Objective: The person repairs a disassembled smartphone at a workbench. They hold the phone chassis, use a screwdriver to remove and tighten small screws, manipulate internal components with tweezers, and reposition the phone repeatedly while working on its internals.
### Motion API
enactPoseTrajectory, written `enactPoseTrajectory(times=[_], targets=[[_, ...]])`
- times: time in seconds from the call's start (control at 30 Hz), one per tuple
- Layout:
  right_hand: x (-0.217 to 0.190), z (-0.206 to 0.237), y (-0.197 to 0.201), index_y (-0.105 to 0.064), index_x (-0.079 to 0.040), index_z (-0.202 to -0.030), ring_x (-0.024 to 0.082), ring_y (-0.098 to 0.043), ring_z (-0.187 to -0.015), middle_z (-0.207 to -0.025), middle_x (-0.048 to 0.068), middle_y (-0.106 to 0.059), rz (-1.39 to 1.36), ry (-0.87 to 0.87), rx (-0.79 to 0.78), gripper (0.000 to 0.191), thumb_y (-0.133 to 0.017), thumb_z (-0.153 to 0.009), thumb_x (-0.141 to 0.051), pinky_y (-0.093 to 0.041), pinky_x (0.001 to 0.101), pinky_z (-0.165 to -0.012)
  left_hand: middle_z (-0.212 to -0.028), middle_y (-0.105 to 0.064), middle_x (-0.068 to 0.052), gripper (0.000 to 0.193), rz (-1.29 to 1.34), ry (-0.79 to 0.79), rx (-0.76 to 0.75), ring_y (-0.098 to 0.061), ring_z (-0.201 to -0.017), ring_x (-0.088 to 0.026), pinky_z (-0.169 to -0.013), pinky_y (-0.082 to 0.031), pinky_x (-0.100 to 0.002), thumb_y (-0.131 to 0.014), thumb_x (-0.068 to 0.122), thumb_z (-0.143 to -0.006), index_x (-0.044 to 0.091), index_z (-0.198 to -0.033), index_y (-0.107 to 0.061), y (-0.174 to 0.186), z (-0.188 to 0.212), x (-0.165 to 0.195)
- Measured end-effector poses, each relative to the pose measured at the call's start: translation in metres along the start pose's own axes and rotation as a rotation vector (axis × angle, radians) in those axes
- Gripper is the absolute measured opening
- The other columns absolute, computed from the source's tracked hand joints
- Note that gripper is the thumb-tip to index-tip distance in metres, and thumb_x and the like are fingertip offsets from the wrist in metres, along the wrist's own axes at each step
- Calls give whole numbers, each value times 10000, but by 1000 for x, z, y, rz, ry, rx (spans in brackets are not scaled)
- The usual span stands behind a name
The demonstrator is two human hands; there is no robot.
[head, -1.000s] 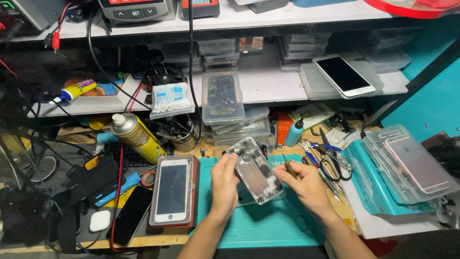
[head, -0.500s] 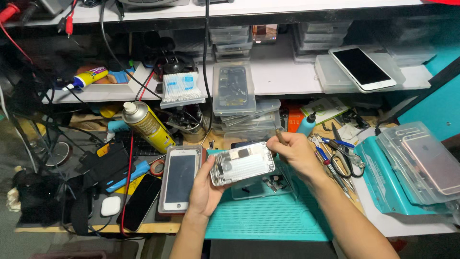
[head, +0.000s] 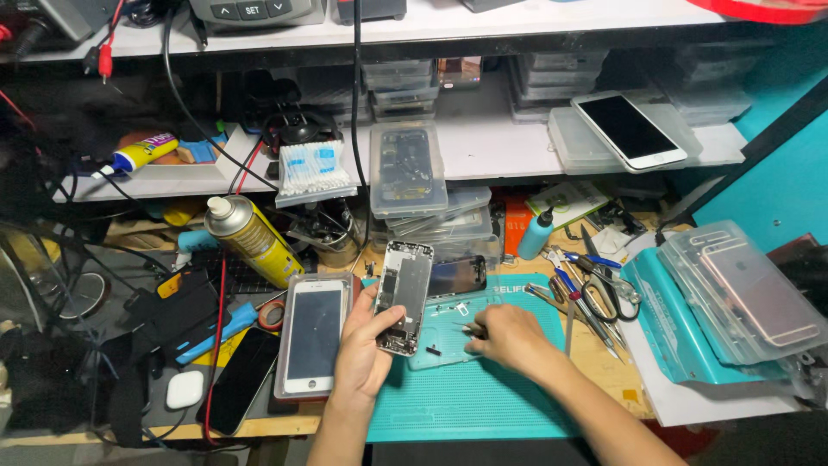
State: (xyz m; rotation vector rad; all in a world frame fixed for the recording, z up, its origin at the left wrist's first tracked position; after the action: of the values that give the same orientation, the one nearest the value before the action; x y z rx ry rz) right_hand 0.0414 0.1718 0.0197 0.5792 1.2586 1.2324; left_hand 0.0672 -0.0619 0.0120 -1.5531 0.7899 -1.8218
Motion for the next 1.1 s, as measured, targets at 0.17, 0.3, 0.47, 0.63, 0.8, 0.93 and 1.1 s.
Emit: enactPoseTrajectory(times=[0.17,0.3,0.47,0.63,0.8,0.93,1.1], targets=[[-3,-4,-12,-774,-50,-860,412,-693,-843,-837,211,-714,49,17,108,258,-798,-783,-295,-541,510,-754,-1115,-679,-125,417,7,-12,-5,-667,-972,-199,-857,-543,-349,-608,-55,-902,-20,-1314,-551,-11,6,2],[-3,-3,-10,-752,-14,-830,420,-690,-810,-791,230,-700,86,30,141,248,-764,-787,-258,-537,518,-747,-1147,-682,-151,403,-17,-52,17,-676,-1023,-212,-897,-555,-348,-596,-48,-921,-47,-1320,-539,-15,11,6],[-2,6,19,-742,-13,-794,402,-701,-771,-747,220,-710,20,32,192,245,-747,-766,-256,-539,514,-738,-1205,-694,-158,632,-173,-148,23,-683,-1062,-203,-914,-541,-354,-585,-83,-863,88,-1451,-430,-24,15,5],[1,13,51,-738,-13,-775,316,-664,-630,-663,170,-682,-158,24,205,268,-757,-778,-280,-522,427,-645,-1307,-672,-112,458,-568,-325,-51,-627,-1200,-162,-1032,-468,-296,-634,-63,-866,-13,-1322,-640,-34,15,1],[10,16,59,-688,12,-744,85,-454,-598,-614,-18,-514,-691,131,121,330,-723,-930,-258,-370,305,-540,-1105,-692,-81,286,-759,-308,-105,-643,-1051,-144,-943,-484,-266,-706,36,-891,-6,-1171,-739,-44,14,-5],[14,16,56,-689,0,-794,43,-505,-664,-699,-54,-566,-936,253,27,275,-687,-963,-216,-405,241,-595,-998,-680,-64,234,-787,-252,-113,-624,-959,-119,-868,-479,-251,-690,120,-973,-13,-1142,-783,-52,12,-9],[15,17,53,-700,-1,-837,49,-538,-700,-737,-31,-600,-1024,270,17,240,-677,-964,-203,-430,229,-626,-919,-692,-27,185,-467,5,-200,-643,-814,-78,-729,-521,-231,-697,120,-931,-12,-1051,-746,-62,18,-20]])
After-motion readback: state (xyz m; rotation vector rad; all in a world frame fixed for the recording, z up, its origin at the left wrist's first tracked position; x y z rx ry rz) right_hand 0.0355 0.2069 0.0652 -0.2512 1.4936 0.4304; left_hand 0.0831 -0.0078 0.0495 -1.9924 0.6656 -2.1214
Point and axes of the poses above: each hand's wrist, its own z-axis away from the middle knuckle, its own y-axis out of the back of the hand, x = y × z, the point moved 2 cm from there along -z, towards the middle knuckle
